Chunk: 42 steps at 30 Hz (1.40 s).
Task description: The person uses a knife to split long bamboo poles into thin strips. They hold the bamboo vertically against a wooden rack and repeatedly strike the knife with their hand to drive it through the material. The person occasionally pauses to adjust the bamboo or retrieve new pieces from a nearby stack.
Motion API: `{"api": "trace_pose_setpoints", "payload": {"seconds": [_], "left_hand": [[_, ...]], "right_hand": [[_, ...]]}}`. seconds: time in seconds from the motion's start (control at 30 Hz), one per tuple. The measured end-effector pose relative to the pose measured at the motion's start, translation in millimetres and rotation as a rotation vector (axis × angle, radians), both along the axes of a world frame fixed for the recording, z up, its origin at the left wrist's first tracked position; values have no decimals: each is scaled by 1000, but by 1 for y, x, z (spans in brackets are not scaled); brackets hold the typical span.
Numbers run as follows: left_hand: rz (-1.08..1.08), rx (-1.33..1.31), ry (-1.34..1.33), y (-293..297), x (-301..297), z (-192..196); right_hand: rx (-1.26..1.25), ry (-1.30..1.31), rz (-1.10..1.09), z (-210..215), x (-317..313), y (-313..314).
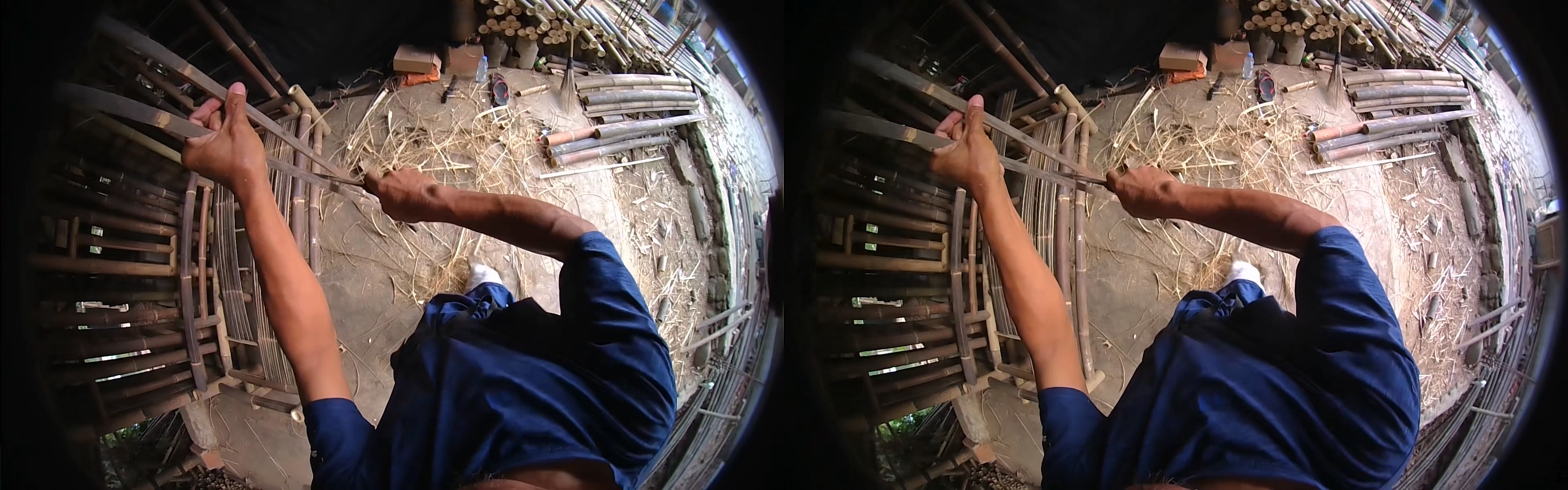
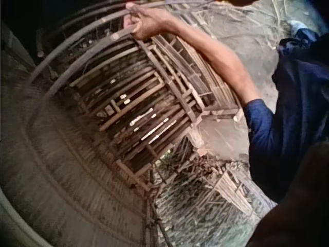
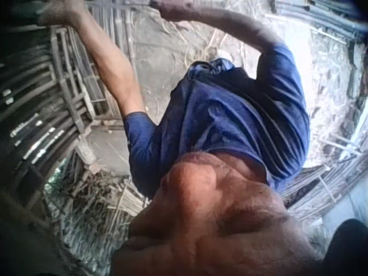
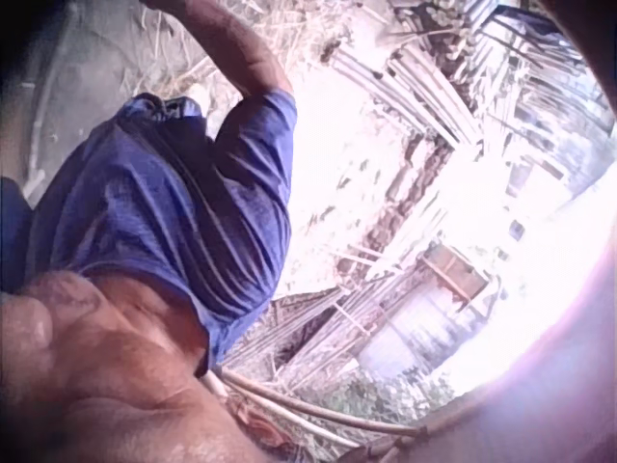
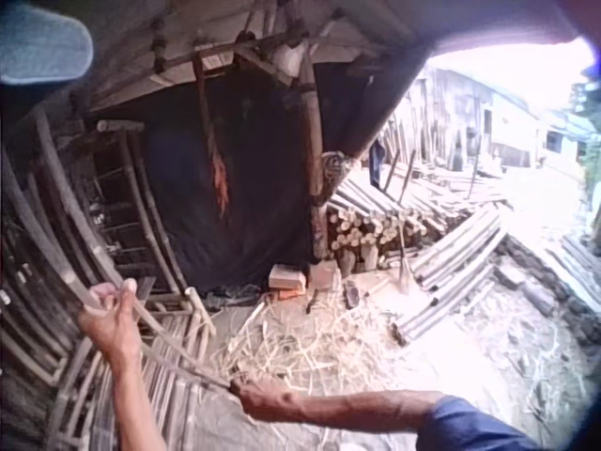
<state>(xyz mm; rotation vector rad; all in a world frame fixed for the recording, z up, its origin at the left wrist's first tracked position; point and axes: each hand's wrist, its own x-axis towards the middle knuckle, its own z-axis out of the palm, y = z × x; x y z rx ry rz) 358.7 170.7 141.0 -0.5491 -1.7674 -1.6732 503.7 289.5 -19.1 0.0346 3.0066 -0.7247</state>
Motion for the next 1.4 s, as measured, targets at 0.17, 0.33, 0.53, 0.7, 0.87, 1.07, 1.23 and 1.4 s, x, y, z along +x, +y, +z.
{"api": "trace_pose_setpoints", "payload": {"seconds": [0.17, 0.33, 0.53, 0.7, 0.87, 1.07, 1.23, 1.4], "left_hand": [[-53, 85, 13, 8, -29, -7], [-23, 136, 24, 20, -72, -22], [234, -18, -43, 54, -156, -34], [411, -41, -104, 104, -210, -39], [649, -82, -142, 162, -248, -44], [722, -505, -91, 217, -294, -53], [764, -254, -154, 251, -328, -68], [695, -267, -119, 286, -338, -72]], "right_hand": [[-159, -260, -98, -141, -18, 23], [-223, -447, -306, -274, -36, 54], [-374, -468, -169, -299, -103, 118], [-904, -860, -119, -294, -163, 211], [-293, -586, 56, -340, -223, 258], [-262, -874, -66, -455, -281, 293], [-199, -761, -194, -490, -303, 290], [195, -601, 91, -502, -332, 305]]}}
